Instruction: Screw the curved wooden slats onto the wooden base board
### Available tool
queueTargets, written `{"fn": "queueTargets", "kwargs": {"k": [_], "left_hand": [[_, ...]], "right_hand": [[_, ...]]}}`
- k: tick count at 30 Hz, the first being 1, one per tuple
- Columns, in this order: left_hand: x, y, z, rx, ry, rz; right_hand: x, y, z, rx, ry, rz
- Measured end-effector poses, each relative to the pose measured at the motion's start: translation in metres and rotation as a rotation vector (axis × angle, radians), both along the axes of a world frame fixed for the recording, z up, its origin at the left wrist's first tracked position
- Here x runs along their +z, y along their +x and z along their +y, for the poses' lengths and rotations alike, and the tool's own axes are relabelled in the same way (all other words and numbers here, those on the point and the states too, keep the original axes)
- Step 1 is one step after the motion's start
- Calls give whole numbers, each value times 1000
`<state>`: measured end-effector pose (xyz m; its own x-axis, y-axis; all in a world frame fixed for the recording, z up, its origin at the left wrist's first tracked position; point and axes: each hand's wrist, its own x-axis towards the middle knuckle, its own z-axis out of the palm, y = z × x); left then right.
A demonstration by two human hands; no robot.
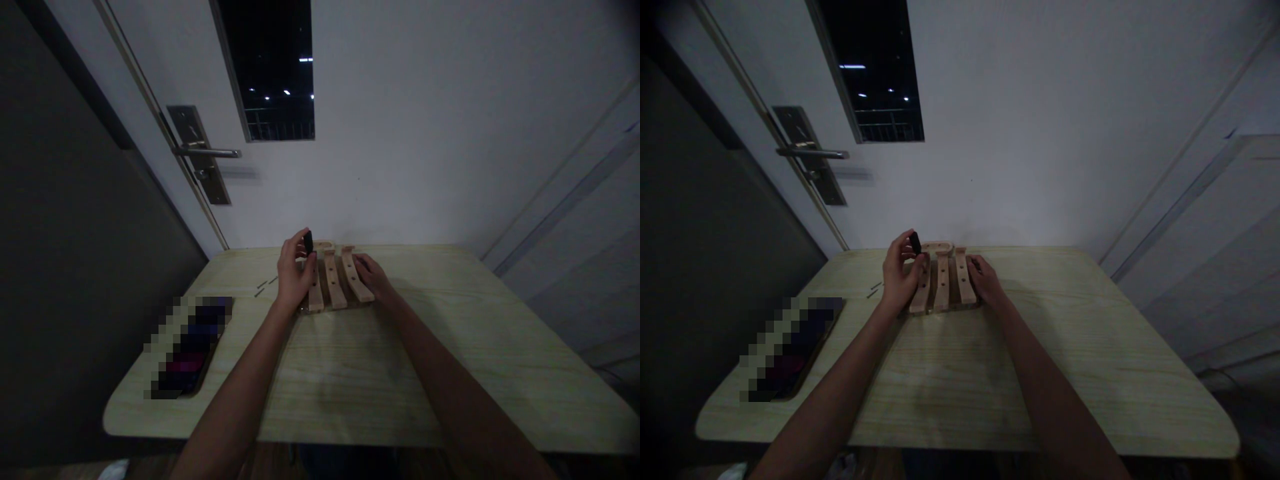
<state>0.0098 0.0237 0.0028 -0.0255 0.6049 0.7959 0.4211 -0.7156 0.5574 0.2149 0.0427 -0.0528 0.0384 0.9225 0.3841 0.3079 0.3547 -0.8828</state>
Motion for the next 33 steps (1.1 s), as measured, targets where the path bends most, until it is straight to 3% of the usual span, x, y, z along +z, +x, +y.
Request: {"fn": "queueTargets", "kwargs": {"k": [7, 14, 27, 33], "left_hand": [[0, -1, -2, -79, -23, 37], [1, 0, 0, 68, 23, 23], [2, 0, -4, -69, -9, 14], [0, 0, 1, 61, 26, 16]], "right_hand": [[0, 0, 0, 3, -12, 19], [0, 0, -1, 5, -8, 20], [0, 0, -1, -5, 3, -2], [0, -1, -1, -3, 1, 6]]}}
